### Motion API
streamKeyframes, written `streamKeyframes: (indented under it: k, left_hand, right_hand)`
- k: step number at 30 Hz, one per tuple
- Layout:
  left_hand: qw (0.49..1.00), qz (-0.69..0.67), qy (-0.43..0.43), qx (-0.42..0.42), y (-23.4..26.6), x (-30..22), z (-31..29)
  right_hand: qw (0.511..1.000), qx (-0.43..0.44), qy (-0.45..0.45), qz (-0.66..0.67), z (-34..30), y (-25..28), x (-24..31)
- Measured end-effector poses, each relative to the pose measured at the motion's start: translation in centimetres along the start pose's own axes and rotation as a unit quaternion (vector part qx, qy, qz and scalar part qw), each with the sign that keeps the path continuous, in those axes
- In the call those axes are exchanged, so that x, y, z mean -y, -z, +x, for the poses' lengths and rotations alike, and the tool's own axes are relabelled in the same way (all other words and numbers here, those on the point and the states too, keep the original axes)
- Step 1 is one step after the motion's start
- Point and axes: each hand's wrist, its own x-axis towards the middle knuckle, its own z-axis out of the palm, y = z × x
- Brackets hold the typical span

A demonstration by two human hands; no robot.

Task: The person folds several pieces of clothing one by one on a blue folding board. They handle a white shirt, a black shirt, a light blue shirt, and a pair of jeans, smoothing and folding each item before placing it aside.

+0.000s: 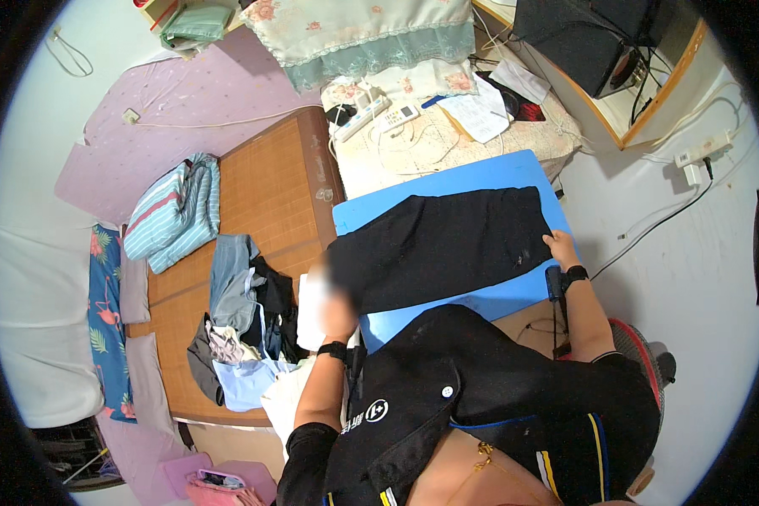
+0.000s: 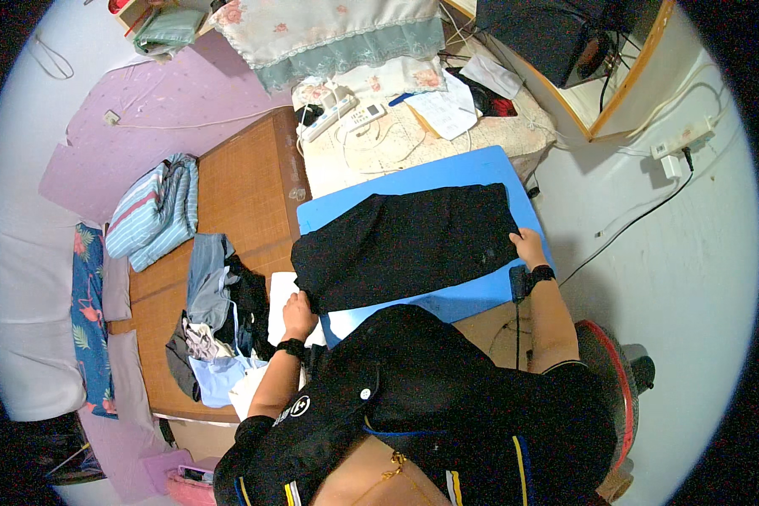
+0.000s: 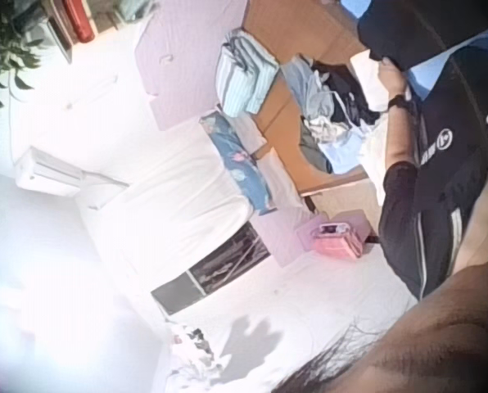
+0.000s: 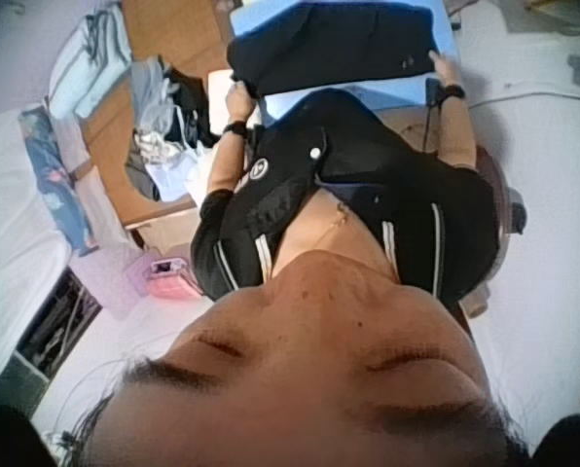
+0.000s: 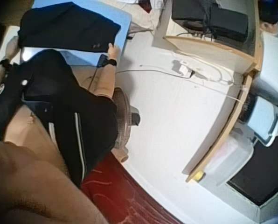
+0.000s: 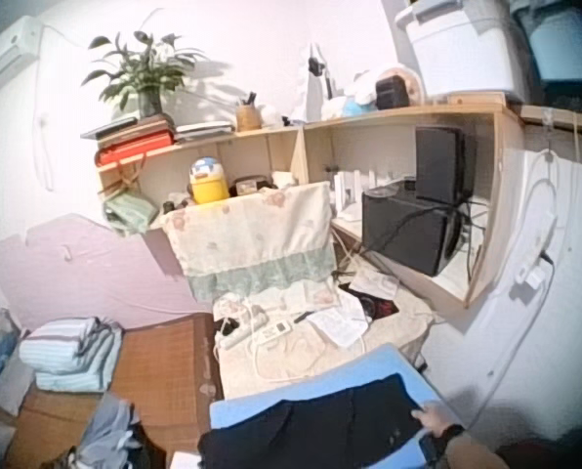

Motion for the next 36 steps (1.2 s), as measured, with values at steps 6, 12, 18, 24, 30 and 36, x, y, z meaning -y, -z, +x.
streamKeyframes:
  k: [6, 12, 18, 24, 30, 36]
  left_hand:
    - [0.987, -0.007, 0.023, 0.158, 3.5, -1.3, 1.8]
    - [0.98, -0.068, -0.167, -0.085, 5.1, -8.0, 8.5]
    - [0.975, -0.134, -0.173, -0.041, 4.5, -13.6, 13.9]
    - [0.983, -0.133, -0.13, -0.005, -1.1, -12.2, 19.4]
    - [0.963, -0.094, -0.113, -0.228, -1.5, -13.6, 19.7]
    - [0.939, -0.145, -0.264, -0.168, 1.1, -19.4, 15.9]
  right_hand:
    - [0.999, -0.009, -0.027, -0.032, -0.1, 0.0, 0.0]
    - [0.999, 0.03, -0.036, 0.0, 0.0, 0.3, -0.3]
    - [0.999, 0.042, -0.029, -0.002, 0.3, 0.3, -1.1]
    - [0.997, 0.05, -0.043, -0.051, 0.2, 0.3, -2.1]
    - [0.997, 0.051, -0.049, -0.005, 0.3, 0.2, -3.8]
    - [0.989, 0.102, -0.106, -0.001, 0.3, 1.7, 1.6]
